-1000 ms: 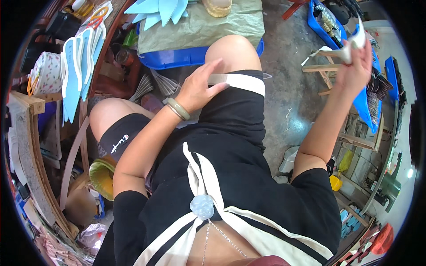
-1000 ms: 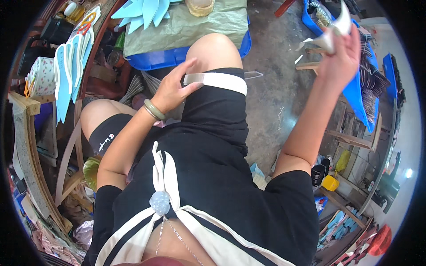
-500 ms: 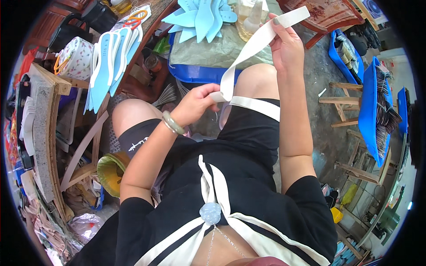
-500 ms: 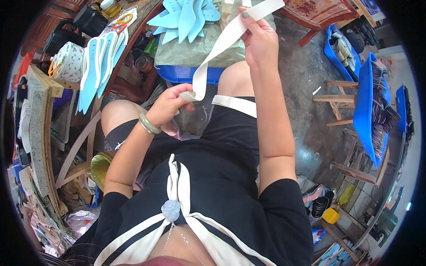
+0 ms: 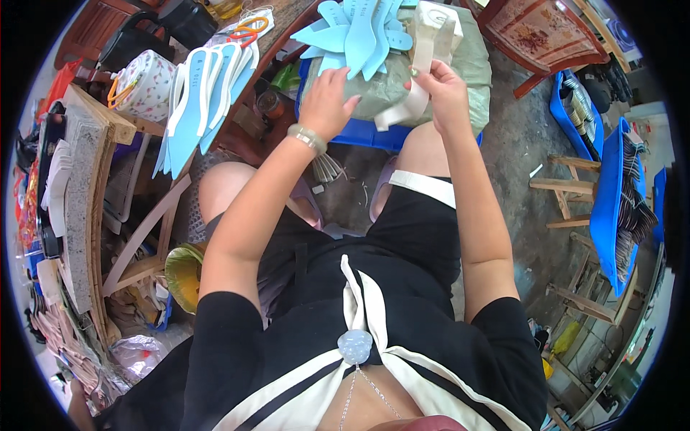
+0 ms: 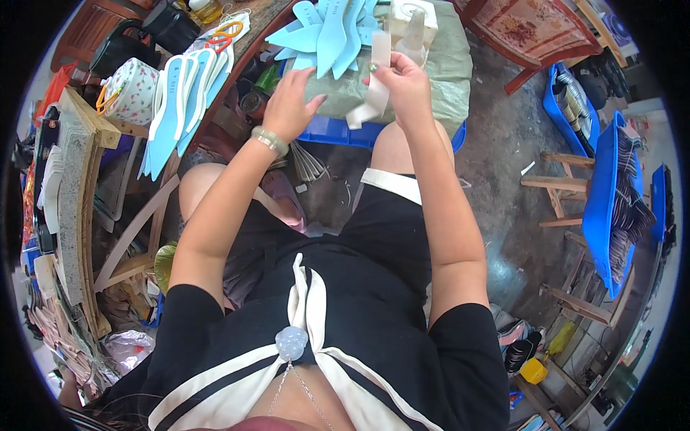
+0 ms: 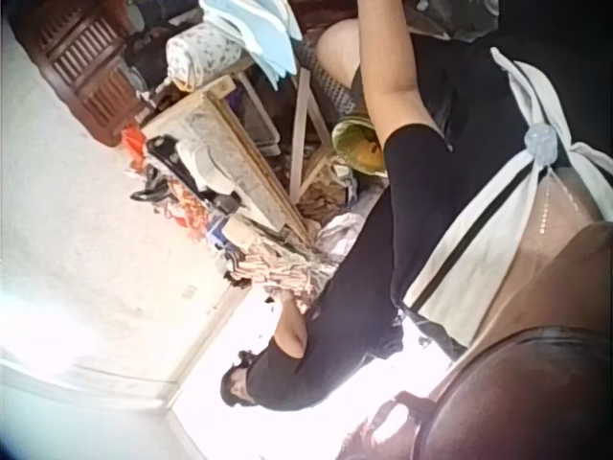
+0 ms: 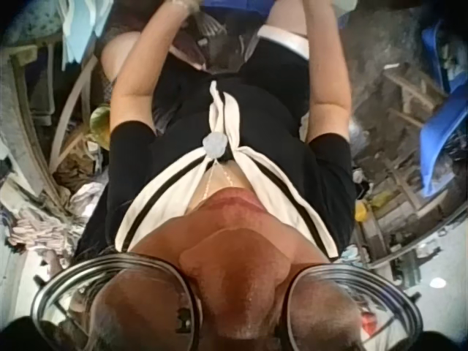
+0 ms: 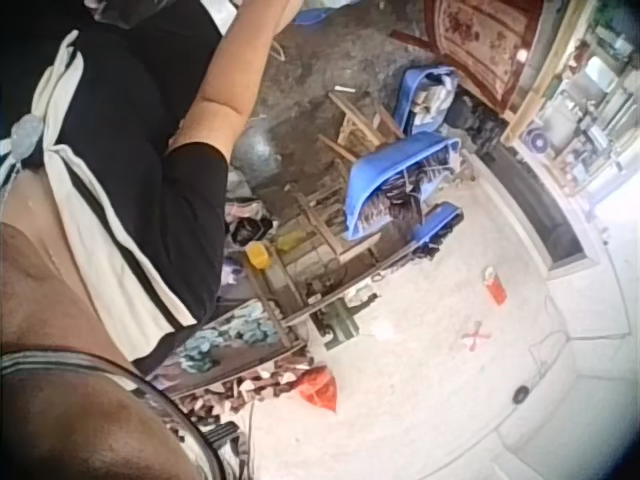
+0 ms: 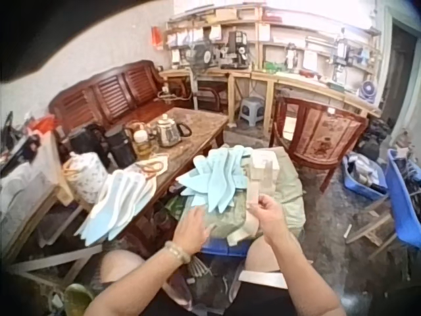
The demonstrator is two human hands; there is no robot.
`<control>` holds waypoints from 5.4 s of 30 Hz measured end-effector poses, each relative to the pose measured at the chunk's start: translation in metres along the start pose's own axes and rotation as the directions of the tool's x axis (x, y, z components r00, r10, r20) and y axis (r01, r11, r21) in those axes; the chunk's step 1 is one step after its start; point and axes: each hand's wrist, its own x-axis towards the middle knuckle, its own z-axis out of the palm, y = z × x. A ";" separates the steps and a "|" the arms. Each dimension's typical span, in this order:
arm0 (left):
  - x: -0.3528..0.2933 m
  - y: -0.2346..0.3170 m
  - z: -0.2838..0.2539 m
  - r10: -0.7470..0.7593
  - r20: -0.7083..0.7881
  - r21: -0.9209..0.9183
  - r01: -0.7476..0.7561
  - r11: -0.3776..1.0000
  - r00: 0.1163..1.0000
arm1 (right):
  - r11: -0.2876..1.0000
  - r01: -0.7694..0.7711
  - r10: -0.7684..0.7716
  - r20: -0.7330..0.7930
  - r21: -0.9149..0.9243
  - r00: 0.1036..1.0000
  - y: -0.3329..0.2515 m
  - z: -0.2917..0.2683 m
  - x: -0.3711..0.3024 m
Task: The person is assembling sandals by attaching white straps to light blue soles. They pick up a sole, align a strap along the edge, and press it down to adhere. The person repeats this process for multiple units, occasionally using scissors to trim excess strap material.
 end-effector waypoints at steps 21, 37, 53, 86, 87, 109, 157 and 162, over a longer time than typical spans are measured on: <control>0.138 -0.035 0.034 -0.258 0.091 -0.002 0.259 0.966 0.962 | 0.993 0.050 -0.043 0.068 -0.107 0.997 0.060 -0.003 0.090; 0.241 -0.090 0.066 -0.319 0.391 -0.135 0.397 0.908 0.863 | 0.795 -0.221 0.181 0.127 0.565 0.975 0.087 0.019 0.177; 0.246 -0.086 -0.077 -0.069 0.287 -0.949 0.293 0.117 0.955 | 0.799 -0.154 0.111 0.109 0.581 0.988 0.019 0.026 0.153; -0.088 0.086 -0.109 -0.412 0.159 -0.980 0.092 -0.178 0.897 | 0.924 -0.077 -0.042 0.301 0.373 0.953 -0.064 0.077 -0.103; -0.090 0.090 -0.108 -0.428 0.119 -0.989 0.068 -0.133 0.896 | 0.909 -0.084 -0.048 0.302 0.409 0.952 -0.059 0.081 -0.103; -0.100 0.108 -0.104 -0.397 -0.047 -0.998 -0.059 -0.018 0.917 | 0.887 -0.167 0.044 0.281 0.431 0.959 -0.064 0.093 -0.118; -0.097 0.094 -0.126 -0.265 -0.123 -0.939 -0.199 -0.281 0.956 | 0.986 -0.066 0.019 0.288 0.155 0.958 -0.035 0.111 -0.144; -0.097 0.093 -0.127 -0.266 -0.126 -0.938 -0.202 -0.282 0.956 | 0.993 -0.017 -0.014 0.251 0.119 0.968 -0.031 0.115 -0.146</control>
